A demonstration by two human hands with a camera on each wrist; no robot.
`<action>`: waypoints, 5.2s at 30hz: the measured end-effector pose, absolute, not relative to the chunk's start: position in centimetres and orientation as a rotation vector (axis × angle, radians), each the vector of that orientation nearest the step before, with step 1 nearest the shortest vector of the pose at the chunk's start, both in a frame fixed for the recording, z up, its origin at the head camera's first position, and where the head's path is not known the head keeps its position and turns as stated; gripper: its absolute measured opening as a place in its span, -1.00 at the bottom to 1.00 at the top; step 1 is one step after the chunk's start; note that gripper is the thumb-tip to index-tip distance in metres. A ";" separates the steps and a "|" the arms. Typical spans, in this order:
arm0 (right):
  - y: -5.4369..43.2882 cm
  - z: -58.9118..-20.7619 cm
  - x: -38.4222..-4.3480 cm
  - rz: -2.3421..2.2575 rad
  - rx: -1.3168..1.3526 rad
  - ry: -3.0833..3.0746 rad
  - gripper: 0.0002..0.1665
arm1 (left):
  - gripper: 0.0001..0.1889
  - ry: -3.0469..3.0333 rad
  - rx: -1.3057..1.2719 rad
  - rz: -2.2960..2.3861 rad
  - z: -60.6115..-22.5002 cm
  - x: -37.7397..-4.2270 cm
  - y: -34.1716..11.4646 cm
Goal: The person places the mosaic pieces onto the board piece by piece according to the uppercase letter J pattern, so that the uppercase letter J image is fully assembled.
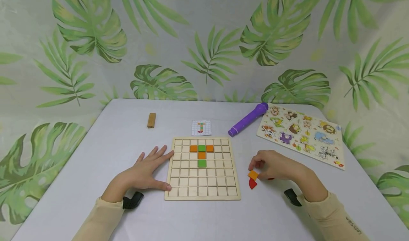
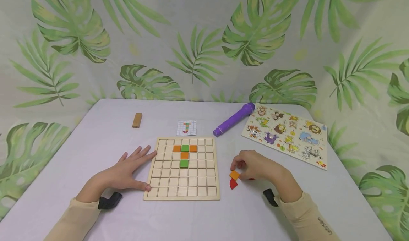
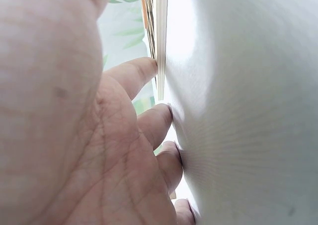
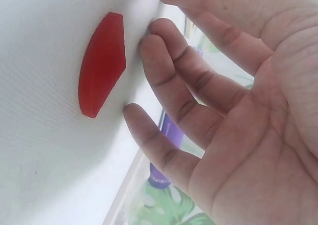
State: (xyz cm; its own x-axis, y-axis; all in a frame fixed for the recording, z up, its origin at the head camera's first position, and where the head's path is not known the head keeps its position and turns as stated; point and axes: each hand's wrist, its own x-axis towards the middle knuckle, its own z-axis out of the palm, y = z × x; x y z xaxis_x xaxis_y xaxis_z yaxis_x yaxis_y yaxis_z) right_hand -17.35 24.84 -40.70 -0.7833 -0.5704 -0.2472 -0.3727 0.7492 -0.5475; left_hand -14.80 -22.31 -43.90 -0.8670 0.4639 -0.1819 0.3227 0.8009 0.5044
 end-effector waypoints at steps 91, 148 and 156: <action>12.1 -40.1 -19.1 -0.634 -1.038 2.528 -0.81 | 0.28 2.698 0.592 0.649 -44.1 -15.0 -22.3; 10.0 -41.0 -18.6 -0.551 -1.147 2.548 -0.86 | 0.27 2.698 0.602 0.650 -43.5 -14.8 -22.0; 10.0 -41.0 -18.7 -0.550 -1.136 2.547 -0.84 | 0.27 2.694 0.602 0.660 -43.6 -14.9 -22.0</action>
